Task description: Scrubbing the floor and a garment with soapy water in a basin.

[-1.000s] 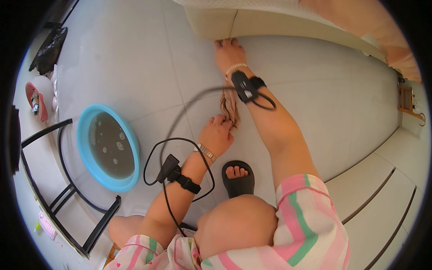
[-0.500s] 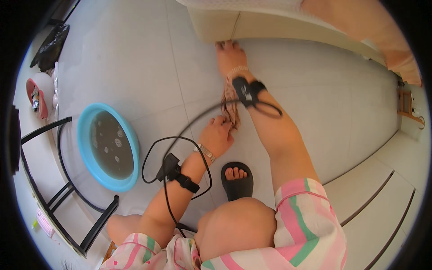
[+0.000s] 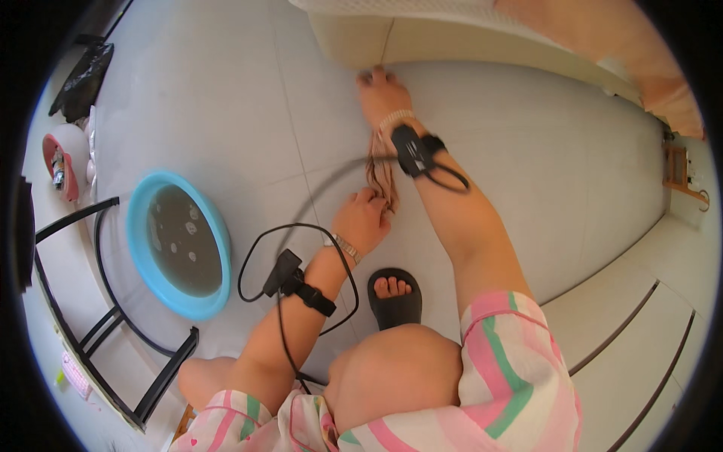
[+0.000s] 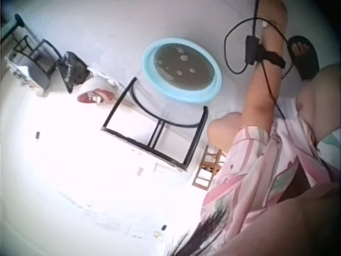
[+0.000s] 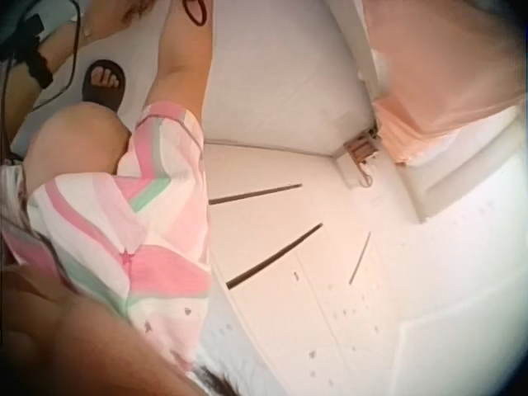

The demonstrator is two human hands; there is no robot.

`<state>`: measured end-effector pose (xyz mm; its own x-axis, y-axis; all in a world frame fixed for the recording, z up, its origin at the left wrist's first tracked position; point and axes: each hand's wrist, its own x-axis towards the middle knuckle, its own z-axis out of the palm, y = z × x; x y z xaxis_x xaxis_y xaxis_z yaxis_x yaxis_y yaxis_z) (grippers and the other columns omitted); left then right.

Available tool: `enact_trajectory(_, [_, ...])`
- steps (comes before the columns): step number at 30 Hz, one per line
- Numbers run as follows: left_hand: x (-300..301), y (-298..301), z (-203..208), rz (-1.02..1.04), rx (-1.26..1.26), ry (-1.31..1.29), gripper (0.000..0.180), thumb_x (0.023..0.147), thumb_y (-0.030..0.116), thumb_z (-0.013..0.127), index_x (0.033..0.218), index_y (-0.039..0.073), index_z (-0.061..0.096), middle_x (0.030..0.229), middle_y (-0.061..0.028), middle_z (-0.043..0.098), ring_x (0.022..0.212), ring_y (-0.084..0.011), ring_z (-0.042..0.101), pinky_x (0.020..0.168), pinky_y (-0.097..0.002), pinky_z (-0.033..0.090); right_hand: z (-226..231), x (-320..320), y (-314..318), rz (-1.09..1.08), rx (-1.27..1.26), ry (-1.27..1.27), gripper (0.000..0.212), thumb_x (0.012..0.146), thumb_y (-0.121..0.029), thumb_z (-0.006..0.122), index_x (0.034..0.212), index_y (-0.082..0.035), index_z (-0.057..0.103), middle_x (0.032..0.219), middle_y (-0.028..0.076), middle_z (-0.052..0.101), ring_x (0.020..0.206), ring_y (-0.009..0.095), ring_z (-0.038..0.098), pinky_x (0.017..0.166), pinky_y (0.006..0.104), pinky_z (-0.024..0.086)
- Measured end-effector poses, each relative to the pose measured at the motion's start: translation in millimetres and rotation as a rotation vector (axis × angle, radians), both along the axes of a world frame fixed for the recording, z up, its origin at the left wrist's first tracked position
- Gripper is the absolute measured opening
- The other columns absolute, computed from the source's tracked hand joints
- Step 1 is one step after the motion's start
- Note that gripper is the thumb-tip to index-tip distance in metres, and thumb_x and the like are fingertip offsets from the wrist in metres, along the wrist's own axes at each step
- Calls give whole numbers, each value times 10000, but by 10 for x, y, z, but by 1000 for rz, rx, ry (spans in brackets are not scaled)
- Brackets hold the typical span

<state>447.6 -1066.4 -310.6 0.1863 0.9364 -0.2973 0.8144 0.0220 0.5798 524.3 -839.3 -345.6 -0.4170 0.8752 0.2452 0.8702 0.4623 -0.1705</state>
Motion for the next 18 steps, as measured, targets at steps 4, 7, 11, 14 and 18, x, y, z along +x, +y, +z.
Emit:
enact_trajectory(4, [-121, -50, -174, -19, 61, -6, 370, 749, 154, 695, 1085, 21, 619, 1090, -191, 588, 978, -387, 625, 825, -468, 554, 142, 65, -568, 9, -317, 2, 404, 896, -332, 613, 1233, -112, 640, 1171, 141, 605, 1033, 358, 624, 800, 502, 551])
enact_trajectory(7, [116, 274, -151, -34, -11, 84, 460, 772, 250, 756, 1087, -5, 540, 1089, -226, 581, 927, -399, 662, 795, -476, 571, 163, 349, 142, -133, -624, 200, 582, 844, -487, 664, 1318, -154, 607, 1343, 149, 542, 1167, 367, 562, 886, 531, 513])
enact_trajectory(11, [-104, 317, -341, -66, -149, 359, 430, 809, 273, 756, 1074, -6, 564, 1058, -204, 607, 867, -329, 718, 745, -402, 601, -135, -314, 351, -563, -531, 215, 809, 802, -590, 692, 1496, -242, 464, 1616, 134, 304, 1439, 382, 314, 1104, 497, 359])
enact_trajectory(14, [324, 511, -269, -114, -159, 319, 401, 815, 267, 750, 1041, -18, 580, 1050, -203, 610, 828, -308, 723, 709, -378, 604, -389, 145, 747, -519, -350, 165, 923, 750, -646, 702, 1532, -251, 410, 1636, 138, 251, 1490, 417, 162, 1166, 561, 231])
enact_trajectory(18, [246, 406, -333, -89, -96, 324, 361, 828, 262, 743, 1007, -15, 595, 1020, -195, 611, 814, -304, 724, 697, -374, 606, -499, 3, 635, -526, -411, 155, 938, 759, -655, 686, 1547, -251, 375, 1648, 147, 208, 1502, 430, 128, 1164, 602, 192])
